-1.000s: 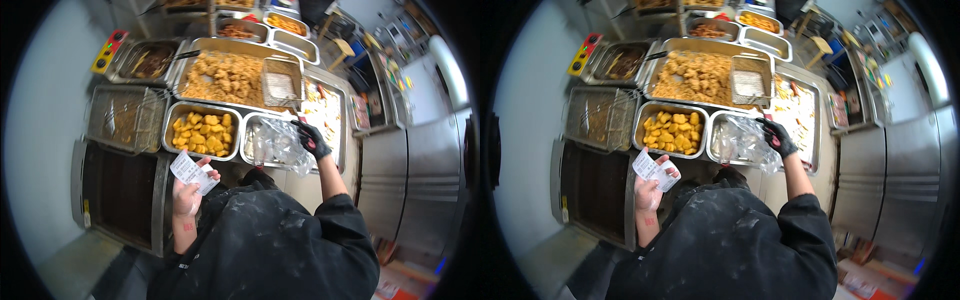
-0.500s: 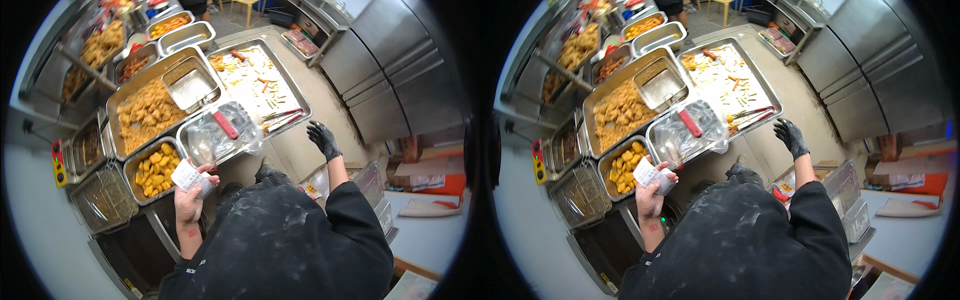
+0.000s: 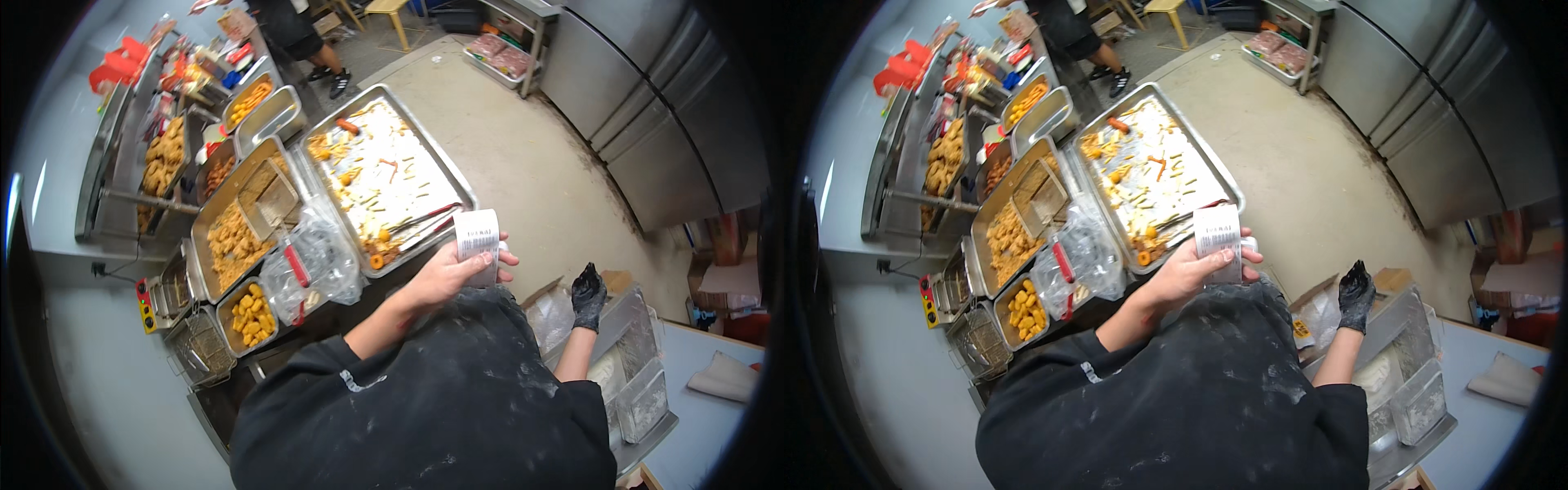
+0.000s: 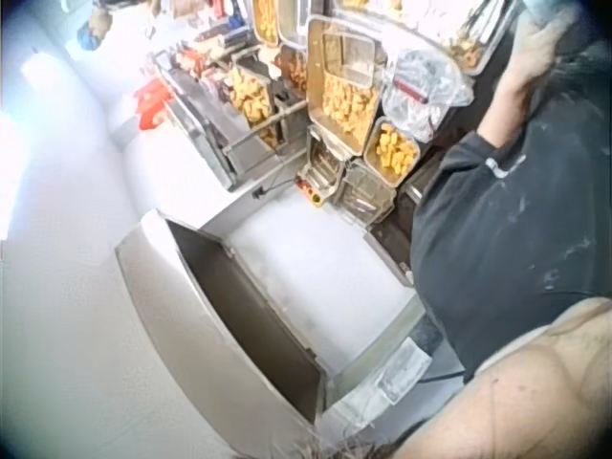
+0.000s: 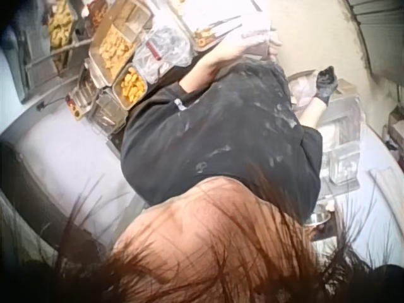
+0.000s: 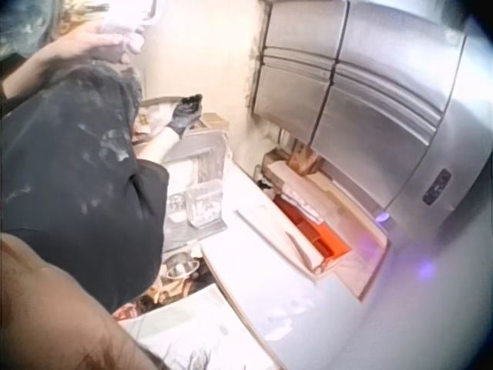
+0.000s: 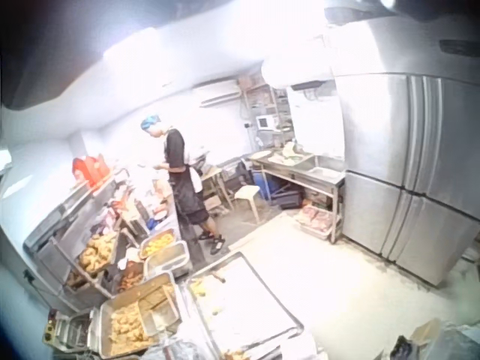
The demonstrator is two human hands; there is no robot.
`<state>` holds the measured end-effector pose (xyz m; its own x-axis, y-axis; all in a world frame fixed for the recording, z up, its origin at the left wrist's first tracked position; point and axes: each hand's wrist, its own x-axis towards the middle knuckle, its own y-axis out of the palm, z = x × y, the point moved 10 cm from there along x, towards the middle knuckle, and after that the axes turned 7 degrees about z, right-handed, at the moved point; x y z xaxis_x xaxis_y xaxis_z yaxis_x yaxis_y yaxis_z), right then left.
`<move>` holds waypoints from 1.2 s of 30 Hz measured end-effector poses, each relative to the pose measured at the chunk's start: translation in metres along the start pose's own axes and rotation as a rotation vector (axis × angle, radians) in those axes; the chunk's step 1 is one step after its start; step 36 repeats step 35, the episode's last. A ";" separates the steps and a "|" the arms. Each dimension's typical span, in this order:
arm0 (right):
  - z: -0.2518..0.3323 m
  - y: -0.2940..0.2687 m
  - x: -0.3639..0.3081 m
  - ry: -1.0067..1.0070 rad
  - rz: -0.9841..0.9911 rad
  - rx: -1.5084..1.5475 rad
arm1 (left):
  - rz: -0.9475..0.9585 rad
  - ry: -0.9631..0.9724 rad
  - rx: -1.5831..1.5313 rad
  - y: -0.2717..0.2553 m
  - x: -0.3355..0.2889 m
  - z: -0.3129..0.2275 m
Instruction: The person assembles a fried chicken meal by placing chicken nuggets, french fries, and fried chicken pieces into a paper container. They then add ketchup and seasonings before closing the container and placing a receipt on top. The person also handles a deep fryer basket and transfers fried items into trays.
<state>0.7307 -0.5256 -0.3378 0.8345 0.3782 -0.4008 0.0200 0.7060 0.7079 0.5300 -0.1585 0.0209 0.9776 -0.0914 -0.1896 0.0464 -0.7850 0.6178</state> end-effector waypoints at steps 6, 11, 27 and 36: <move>0.100 0.048 0.002 -0.163 0.357 0.149 | 0.193 -0.016 -0.047 0.060 0.138 -0.005; 0.135 -0.007 -0.003 -0.342 -0.014 -0.201 | 0.278 -0.226 -0.149 0.100 0.236 0.012; 0.284 -0.141 0.059 -0.248 -0.725 0.308 | 0.273 -0.091 0.282 0.129 0.692 0.028; 0.331 -0.200 0.141 -0.293 -0.641 0.222 | 0.026 0.441 0.598 0.180 1.010 -0.096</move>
